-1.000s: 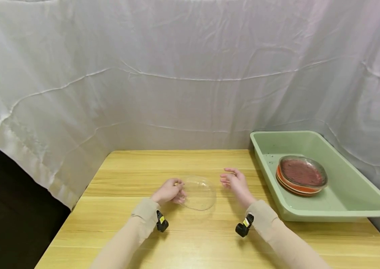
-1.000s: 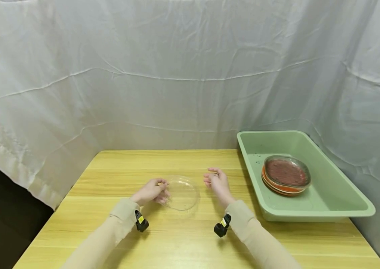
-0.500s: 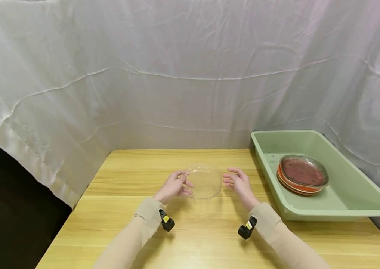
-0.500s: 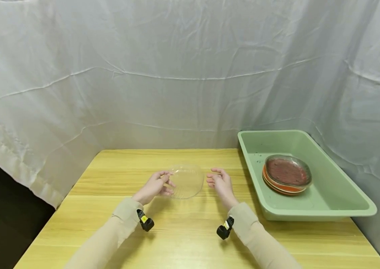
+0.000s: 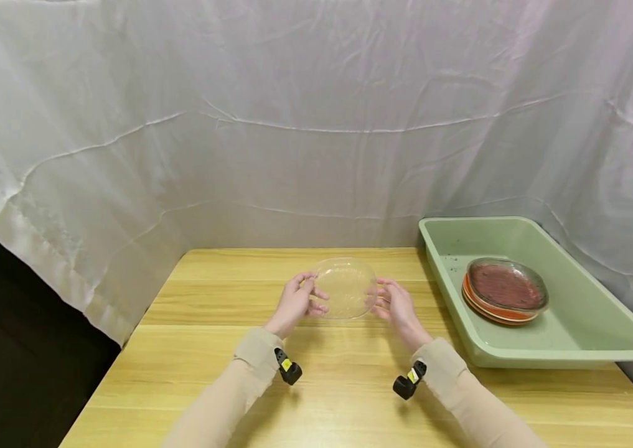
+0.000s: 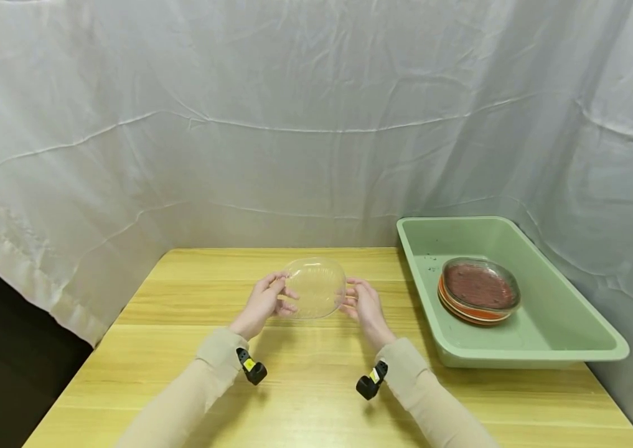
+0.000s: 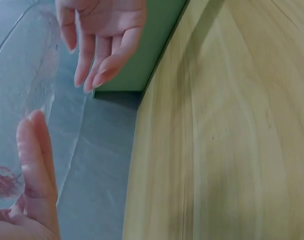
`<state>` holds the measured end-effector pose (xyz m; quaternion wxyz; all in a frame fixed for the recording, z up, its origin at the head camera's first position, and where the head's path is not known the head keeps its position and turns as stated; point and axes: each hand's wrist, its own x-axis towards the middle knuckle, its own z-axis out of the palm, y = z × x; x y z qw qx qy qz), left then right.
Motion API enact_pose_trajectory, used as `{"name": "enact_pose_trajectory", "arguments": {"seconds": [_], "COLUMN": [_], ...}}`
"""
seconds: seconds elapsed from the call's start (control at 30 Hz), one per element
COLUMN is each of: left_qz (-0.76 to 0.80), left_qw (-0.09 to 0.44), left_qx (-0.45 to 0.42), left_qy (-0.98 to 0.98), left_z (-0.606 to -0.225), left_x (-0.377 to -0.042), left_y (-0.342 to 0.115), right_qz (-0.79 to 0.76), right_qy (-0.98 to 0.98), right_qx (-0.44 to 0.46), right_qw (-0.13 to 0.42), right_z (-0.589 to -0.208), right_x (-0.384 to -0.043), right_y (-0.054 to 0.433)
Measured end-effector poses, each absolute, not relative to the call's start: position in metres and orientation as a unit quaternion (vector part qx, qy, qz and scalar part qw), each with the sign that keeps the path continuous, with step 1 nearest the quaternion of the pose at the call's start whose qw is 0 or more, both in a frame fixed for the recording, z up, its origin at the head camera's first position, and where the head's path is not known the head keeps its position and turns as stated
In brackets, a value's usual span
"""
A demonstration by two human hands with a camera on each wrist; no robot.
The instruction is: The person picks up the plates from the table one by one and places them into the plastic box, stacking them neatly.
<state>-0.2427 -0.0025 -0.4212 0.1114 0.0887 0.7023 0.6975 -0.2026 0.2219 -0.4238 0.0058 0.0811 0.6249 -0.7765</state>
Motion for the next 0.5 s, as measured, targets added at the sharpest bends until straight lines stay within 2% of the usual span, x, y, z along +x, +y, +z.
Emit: {"name": "enact_pose_trajectory", "arguments": {"seconds": [0.17, 0.5], "left_qz": [0.701, 0.7], "left_qw": [0.076, 0.043], "left_qx": [0.094, 0.096], "left_qy": [0.703, 0.706], "left_z": [-0.423, -0.427], "left_x": [-0.24, -0.235], "left_y": [0.006, 0.017], "right_qz": [-0.795, -0.793], "right_qy": [0.6, 0.602], "right_qx": [0.082, 0.083], "right_qw": [0.028, 0.03], "right_z": [-0.422, -0.42], "right_x": [-0.202, -0.204], "right_y": [0.22, 0.219]}}
